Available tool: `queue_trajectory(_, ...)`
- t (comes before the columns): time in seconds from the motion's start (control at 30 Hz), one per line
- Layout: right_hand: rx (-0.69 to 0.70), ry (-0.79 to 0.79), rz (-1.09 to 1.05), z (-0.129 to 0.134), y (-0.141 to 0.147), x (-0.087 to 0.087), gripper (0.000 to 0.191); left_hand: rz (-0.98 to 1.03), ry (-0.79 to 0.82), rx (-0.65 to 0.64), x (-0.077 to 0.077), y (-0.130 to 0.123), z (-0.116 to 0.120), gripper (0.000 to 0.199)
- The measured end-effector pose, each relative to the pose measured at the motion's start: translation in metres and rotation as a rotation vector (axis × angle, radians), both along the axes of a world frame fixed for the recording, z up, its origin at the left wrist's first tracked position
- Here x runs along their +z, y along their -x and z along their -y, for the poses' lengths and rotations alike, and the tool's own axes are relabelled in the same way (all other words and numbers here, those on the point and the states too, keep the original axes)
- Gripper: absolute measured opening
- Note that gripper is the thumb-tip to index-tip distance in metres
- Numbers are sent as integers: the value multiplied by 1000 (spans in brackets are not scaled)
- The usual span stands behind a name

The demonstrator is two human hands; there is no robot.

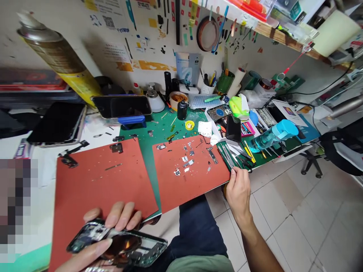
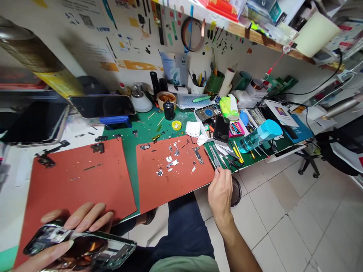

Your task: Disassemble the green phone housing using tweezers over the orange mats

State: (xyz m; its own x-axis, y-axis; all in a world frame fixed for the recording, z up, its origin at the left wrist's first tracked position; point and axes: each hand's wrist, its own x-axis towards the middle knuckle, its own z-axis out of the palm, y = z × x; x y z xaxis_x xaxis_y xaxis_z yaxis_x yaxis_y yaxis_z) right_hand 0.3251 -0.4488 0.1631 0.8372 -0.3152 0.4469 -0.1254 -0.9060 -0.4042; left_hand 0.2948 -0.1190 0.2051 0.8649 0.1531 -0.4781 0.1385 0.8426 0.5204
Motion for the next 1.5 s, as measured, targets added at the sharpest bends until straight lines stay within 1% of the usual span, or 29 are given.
queue_trajectory(0.1,36,-35,25,-14,15,6,33,17,-42,36,-1,1,4,50)
queue_trajectory(0.17,93,-57,51,-35,27,8,28,61,-40,72,0,5,8,50)
queue_trajectory(0.3,368,-15,98,-99,45,11,19,157,-9,55,3,17,8,45)
queue_trajectory(0.37,466,30,99,-132,46,12,18,192,-5,65,3,23,4,44)
queue_trajectory(0.43,512,88,97,-159,39,10,19,220,1,93,3,28,-1,43)
queue_trajectory(0.53,524,211,50,-181,23,4,25,261,17,125,0,34,-7,41)
queue_trajectory(0.6,535,265,-4,-187,15,0,32,280,30,137,-4,36,-10,41)
queue_trajectory(0.67,554,295,-44,-185,12,1,34,297,34,156,-10,39,-14,42)
queue_trajectory(0.73,577,298,-20,-177,17,11,28,328,22,159,-16,41,-17,43)
queue_trajectory(0.77,612,261,19,-172,22,18,21,354,4,148,-19,42,-19,43)
queue_trajectory(0.8,674,185,66,-167,29,27,14,383,-20,132,-21,43,-20,42)
queue_trajectory(0.83,776,64,109,-162,37,37,13,411,-47,114,-24,44,-21,41)
queue_trajectory(0.9,1003,-211,98,-157,56,54,24,450,-94,93,-28,45,-20,40)
queue_trajectory(0.93,1075,-296,58,-158,64,59,29,458,-109,88,-30,46,-19,39)
queue_trajectory(0.97,1119,-348,25,-161,72,62,34,463,-118,88,-32,46,-17,39)
queue_trajectory(1.0,1136,-370,2,-166,78,62,38,469,-127,91,-33,47,-15,38)
queue_trajectory(1.07,1118,-385,-10,-179,86,56,42,492,-159,92,-36,49,-10,38)
queue_trajectory(1.13,1068,-409,-29,-190,89,47,37,529,-208,85,-37,51,-6,36)
queue_trajectory(1.2,1021,-444,-66,-197,89,40,29,575,-265,70,-38,53,-4,33)
queue_trajectory(1.3,1016,-493,-104,-198,88,37,22,660,-335,61,-38,54,-4,30)
queue_trajectory(1.33,1023,-504,-104,-198,88,37,23,697,-349,65,-38,53,-3,35)
queue_trajectory(1.43,1026,-521,-74,-197,90,39,26,811,-373,88,-40,50,-2,63)
queue_trajectory(1.5,1020,-523,-42,-198,91,40,26,861,-395,99,-42,47,1,77)
